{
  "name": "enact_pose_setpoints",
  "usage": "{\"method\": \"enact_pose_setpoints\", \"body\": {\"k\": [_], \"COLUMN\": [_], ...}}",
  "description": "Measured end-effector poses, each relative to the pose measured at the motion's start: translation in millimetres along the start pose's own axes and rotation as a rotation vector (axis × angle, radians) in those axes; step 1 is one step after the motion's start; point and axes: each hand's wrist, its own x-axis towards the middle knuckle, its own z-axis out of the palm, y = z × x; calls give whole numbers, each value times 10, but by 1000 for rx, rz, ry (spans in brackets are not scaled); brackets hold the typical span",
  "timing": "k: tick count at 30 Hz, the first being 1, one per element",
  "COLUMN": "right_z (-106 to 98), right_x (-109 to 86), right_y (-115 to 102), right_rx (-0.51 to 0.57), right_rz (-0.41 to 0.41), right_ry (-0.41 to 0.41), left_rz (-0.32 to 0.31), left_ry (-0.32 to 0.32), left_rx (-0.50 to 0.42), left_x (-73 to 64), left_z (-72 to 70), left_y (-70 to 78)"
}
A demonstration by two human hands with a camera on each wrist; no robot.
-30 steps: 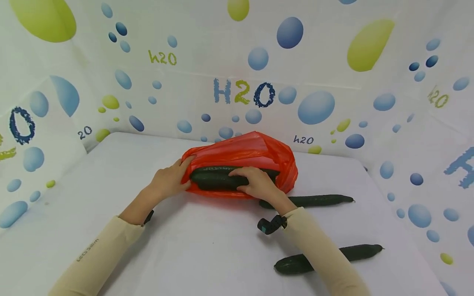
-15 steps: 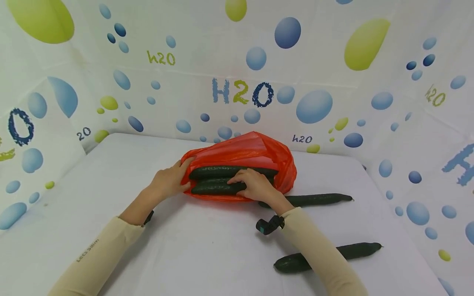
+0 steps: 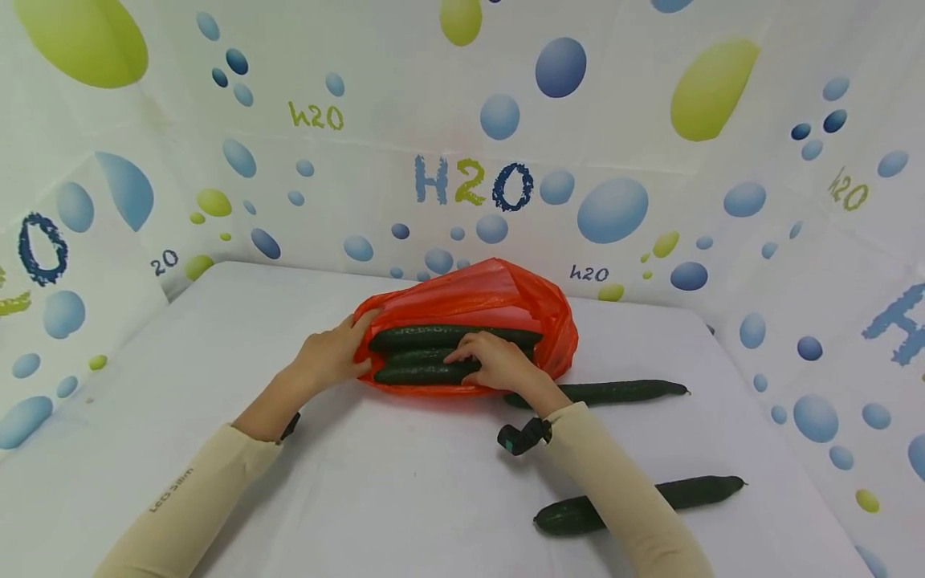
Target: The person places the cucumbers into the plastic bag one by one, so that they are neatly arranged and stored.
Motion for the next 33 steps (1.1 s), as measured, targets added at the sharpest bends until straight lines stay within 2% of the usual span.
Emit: {"method": "enact_pose_setpoints", "body": {"k": [5,9,16,25,33], "right_z": [30,39,26,-50,-101], "right_x": [-23,-25,-32,-134,-254], "right_y": [8,-1,1,40,41], "right_rx": [-74,-80,-2,171,222], "right_rz": [-12,1,49,3,-8], "right_ry": [-8,1,21,64,92], "left_rz": [4,1,-2,0,7], "left_ry": [1,-2,-8,10,8], "left_rx": [-1,-2,-16,-27,-25], "left_x": [-3,-5,16,26,14], "left_z": [15,14,17,16,8], "left_y": [10,-2,-16,-14,8]}}
